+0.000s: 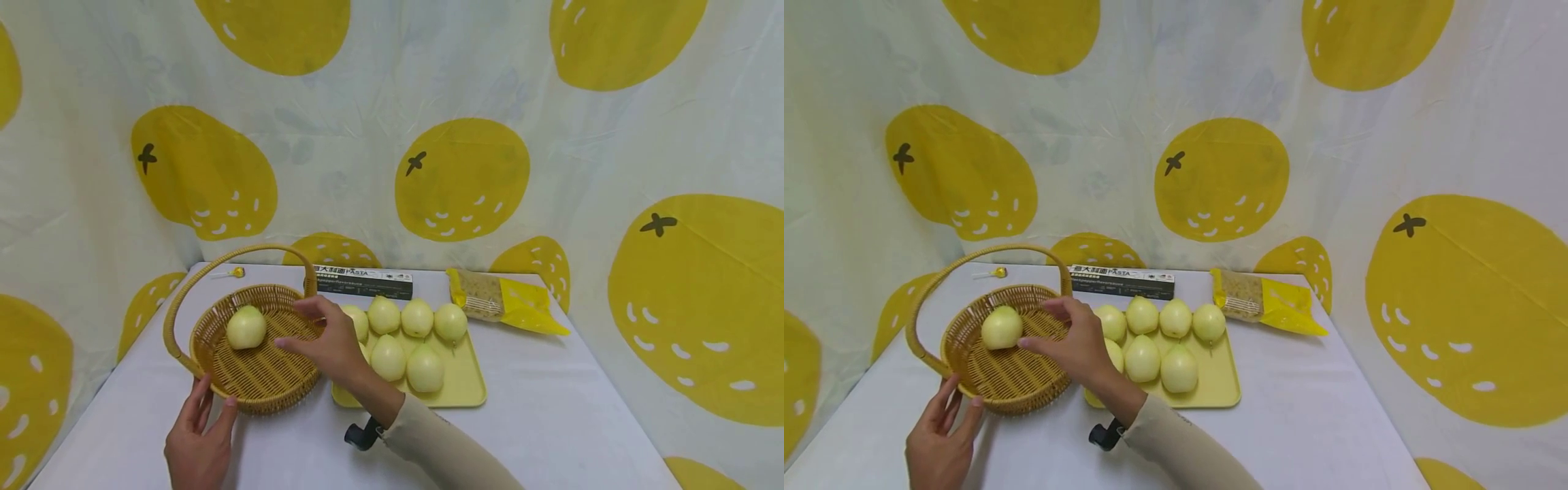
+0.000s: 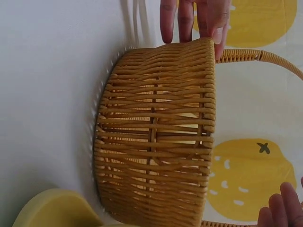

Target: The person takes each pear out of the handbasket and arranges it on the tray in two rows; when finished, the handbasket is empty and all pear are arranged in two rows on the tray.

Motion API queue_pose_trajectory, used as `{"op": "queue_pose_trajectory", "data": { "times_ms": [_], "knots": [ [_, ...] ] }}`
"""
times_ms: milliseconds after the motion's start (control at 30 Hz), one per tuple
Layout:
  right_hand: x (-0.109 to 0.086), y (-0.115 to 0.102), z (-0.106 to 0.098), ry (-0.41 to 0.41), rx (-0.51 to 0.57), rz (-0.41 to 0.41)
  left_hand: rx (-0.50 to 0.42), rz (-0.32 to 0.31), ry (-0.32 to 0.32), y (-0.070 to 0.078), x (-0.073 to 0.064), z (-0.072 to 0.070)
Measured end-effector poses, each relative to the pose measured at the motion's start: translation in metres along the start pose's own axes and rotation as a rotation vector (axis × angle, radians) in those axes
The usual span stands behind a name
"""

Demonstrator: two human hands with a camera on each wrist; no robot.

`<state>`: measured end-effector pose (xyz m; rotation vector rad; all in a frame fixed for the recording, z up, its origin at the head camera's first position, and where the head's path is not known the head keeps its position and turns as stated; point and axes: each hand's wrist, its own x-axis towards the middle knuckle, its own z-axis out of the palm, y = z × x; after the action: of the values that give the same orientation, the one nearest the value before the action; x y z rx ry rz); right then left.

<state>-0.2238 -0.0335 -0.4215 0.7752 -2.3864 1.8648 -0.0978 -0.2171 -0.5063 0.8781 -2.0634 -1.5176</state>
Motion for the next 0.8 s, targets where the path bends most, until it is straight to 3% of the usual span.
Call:
{"op": "queue_pose_trajectory", "data": {
  "times_ms": [300,633,800],
  "knots": [
    [0.013,0.004,0.020,-0.018,-0.063,-0.048,0.005,0.031,0.005,0.001,-0.001,0.001],
    [0.023,0.006,0.040,-0.041,-0.111,-0.069,-0.009,0.021,-0.001,-0.001,0.001,0.001],
    [0.028,0.010,0.050,-0.025,-0.157,-0.033,0.012,0.027,-0.001,0.000,0.000,0.001]
  ]
}}
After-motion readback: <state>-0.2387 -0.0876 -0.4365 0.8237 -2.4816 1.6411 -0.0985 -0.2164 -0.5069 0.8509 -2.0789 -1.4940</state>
